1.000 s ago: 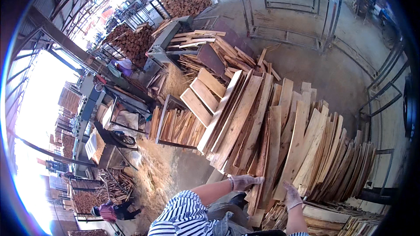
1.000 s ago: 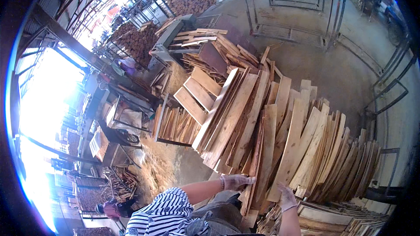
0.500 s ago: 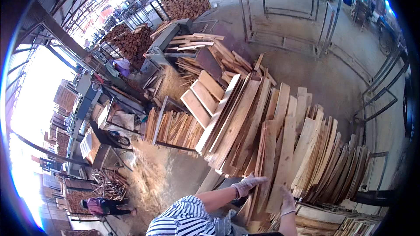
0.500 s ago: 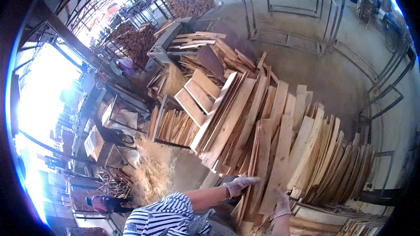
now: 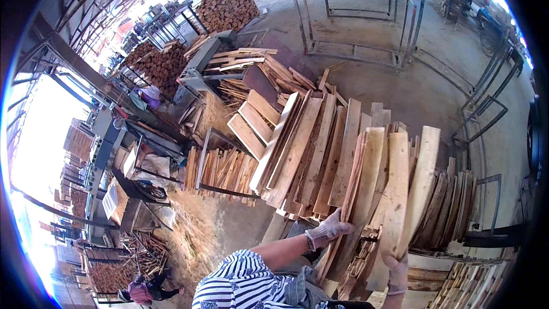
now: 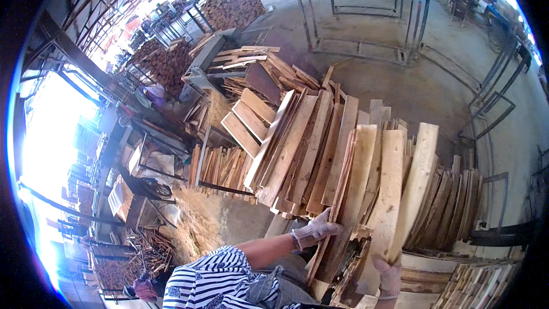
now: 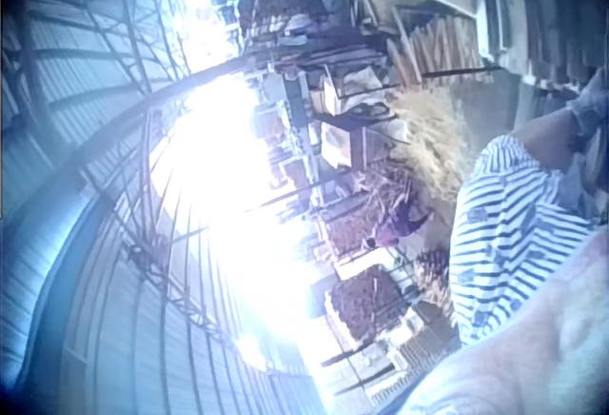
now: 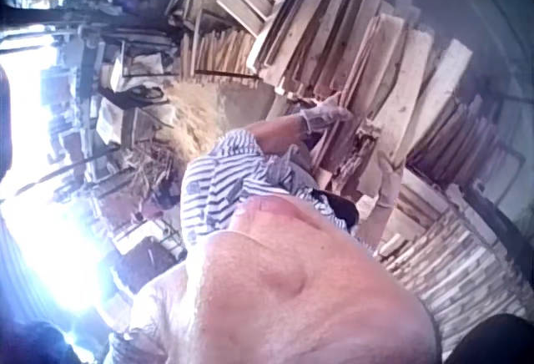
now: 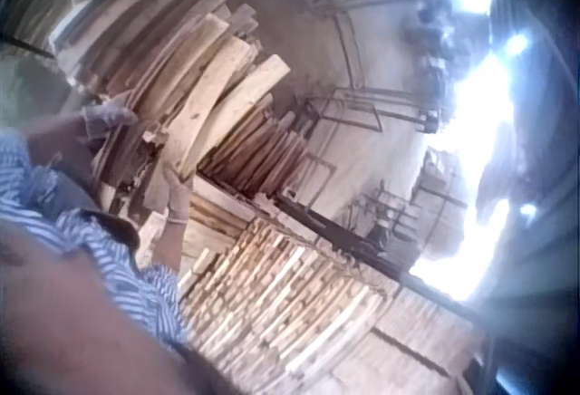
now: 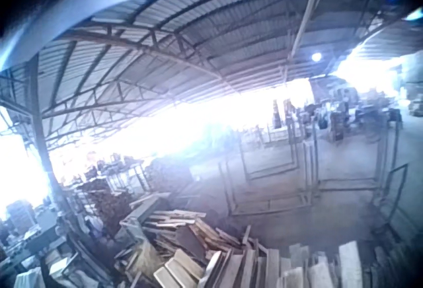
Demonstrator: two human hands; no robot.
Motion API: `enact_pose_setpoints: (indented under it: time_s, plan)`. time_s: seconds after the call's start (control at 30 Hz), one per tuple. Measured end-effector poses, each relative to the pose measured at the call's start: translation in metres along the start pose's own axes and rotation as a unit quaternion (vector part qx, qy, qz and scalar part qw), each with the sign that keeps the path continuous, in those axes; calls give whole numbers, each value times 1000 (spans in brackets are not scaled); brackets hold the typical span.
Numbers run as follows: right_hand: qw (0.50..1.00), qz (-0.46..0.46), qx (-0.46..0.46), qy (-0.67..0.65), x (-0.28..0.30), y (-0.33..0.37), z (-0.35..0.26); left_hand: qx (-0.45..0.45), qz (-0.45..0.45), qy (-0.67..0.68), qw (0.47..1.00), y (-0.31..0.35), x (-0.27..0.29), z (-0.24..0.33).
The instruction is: The person stacks wood slats onto a wooden platform by hand. The person picks up several slats from a pile, aligns them, and places them onto the platform one set at a time.
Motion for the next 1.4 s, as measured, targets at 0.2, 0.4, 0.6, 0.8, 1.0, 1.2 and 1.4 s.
enact_pose_setpoints:
  time_s: [0.2,0.4,0.6,0.8,1.0,1.2,1.4]
  plan:
    - [998,33,53,20,28,86,4,-72,-198,-57,976,19,-99,-28]
    - [979,77,188,-9,76,186,-64,-228,-207,-441,843,91,-198,-31]
    - [931,201,257,165,153,268,-90,-102,-189,-263,940,103,-309,-71]
    - [857,343,342,178,192,271,-64,-9,-315,-302,900,44,-344,-96]
    - [864,448,201,110,222,235,58,314,-393,-320,803,1,-362,-140]
    - [839,515,156,79,237,213,66,209,-472,-509,689,-53,-377,-168]
    - [828,551,98,11,285,219,99,97,-359,-425,825,-102,-393,-218]
Point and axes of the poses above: each hand's wrist, its own y-axis away from the middle knuckle, its own x-axis out of the back of the hand, z = x × y, the point moved 4 cm from there along -y, towards the middle knuckle, and after that the axes turned 13 degrees about x, right-handed, at the moved point
